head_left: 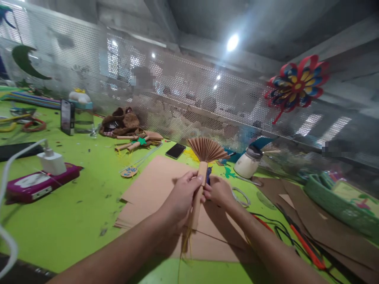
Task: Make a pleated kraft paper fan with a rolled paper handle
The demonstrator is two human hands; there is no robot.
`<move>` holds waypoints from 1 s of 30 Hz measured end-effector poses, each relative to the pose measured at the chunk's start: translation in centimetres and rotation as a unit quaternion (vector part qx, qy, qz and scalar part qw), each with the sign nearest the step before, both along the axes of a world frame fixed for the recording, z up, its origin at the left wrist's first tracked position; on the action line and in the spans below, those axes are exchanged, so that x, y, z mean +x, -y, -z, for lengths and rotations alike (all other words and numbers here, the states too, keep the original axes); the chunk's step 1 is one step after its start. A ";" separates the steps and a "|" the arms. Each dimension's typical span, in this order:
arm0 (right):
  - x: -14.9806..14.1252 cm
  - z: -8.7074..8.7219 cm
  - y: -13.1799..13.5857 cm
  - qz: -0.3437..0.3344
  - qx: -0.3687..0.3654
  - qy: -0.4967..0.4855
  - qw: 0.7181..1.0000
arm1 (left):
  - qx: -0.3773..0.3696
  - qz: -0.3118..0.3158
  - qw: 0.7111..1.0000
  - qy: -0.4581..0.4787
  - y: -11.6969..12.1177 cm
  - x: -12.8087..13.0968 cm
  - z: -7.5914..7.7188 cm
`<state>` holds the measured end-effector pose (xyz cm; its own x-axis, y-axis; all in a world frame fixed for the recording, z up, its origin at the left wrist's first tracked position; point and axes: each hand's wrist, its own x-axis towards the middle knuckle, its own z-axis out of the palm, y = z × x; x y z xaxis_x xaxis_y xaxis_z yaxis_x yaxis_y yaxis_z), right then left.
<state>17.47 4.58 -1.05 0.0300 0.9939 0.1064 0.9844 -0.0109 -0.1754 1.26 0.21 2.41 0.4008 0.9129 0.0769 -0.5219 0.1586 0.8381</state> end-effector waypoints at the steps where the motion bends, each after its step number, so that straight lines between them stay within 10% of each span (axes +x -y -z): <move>1: 0.6 -0.1 0.0 0.007 0.015 -0.053 0.998 | 0.001 -0.003 1.000 0.001 0.0 0.0 -0.1; 13: 6.9 -4.4 8.3 -0.125 0.071 -0.539 0.830 | 0.023 -0.053 0.998 -0.025 -0.3 0.0 0.4; 30: 4.7 -4.2 13.0 -0.154 -0.026 -0.398 0.904 | 0.017 -0.047 0.993 -0.111 -0.4 -0.3 0.8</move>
<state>22.13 -8.41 3.13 -0.2026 0.9711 0.1263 0.5039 0.2139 -0.8369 0.98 0.58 1.58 0.3237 0.9458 0.0267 -0.3345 0.0880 0.9383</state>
